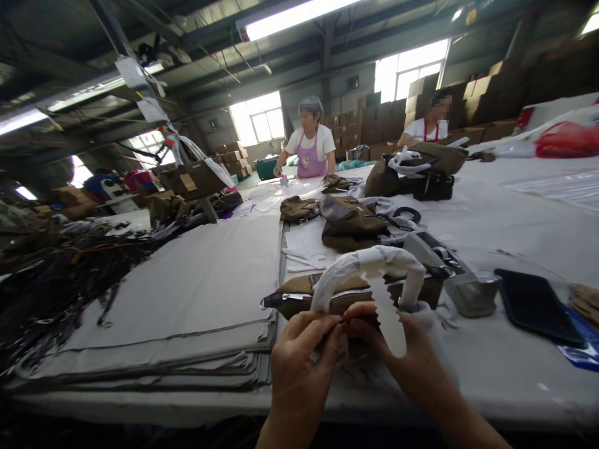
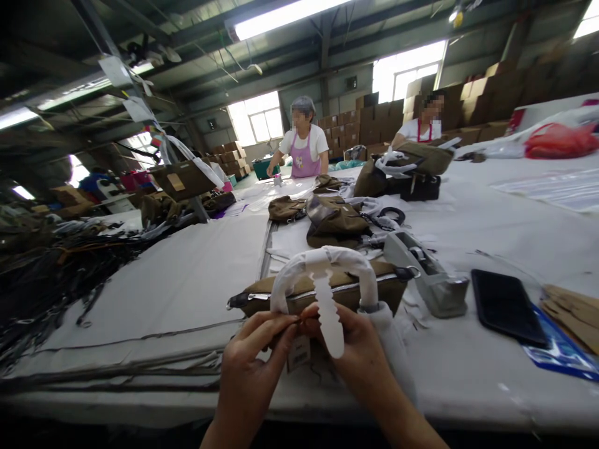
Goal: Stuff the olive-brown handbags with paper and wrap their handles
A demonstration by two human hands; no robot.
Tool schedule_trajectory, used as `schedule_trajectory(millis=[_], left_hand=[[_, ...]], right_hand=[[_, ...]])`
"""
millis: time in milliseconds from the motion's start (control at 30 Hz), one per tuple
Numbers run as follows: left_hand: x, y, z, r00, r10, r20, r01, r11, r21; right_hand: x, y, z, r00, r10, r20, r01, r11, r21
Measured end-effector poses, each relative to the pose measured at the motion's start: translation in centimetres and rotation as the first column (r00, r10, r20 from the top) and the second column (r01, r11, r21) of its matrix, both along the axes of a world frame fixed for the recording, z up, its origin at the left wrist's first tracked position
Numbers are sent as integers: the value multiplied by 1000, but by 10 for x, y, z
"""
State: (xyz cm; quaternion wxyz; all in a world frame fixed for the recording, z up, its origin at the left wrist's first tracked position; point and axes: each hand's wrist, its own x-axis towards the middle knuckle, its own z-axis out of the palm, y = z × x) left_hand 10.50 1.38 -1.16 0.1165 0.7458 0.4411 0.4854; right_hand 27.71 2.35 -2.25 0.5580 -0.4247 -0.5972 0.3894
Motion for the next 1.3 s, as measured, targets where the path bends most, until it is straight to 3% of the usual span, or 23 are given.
schedule_trajectory(millis=[133,233,367,533,700,1100,1300], left_hand=[[-1,1,-1,999,7,-42,-7,1000,13],[-3,4,-4,1000,2,-9,-3,1000,-26],[-7,8,-9,997,33,69,-28,997,-68],[-7,8,-10,993,37,111,-26,995,-97],[-9,9,-12,991,31,127,-16,993,-121],[-10,12,-15,987,17,158,0,994,-106],[-10,14,-15,986,8,165,13,992,-128]], right_hand=[[0,1,-5,997,-49,58,46,997,57],[-2,2,-10,975,-160,154,137,979,149],[-4,3,-20,877,-382,293,244,877,413],[-9,3,-27,744,-518,422,180,764,620],[-12,3,-30,623,-559,548,129,764,632],[-8,15,-30,605,-595,529,33,682,730],[-12,19,-30,593,-587,552,32,702,712]])
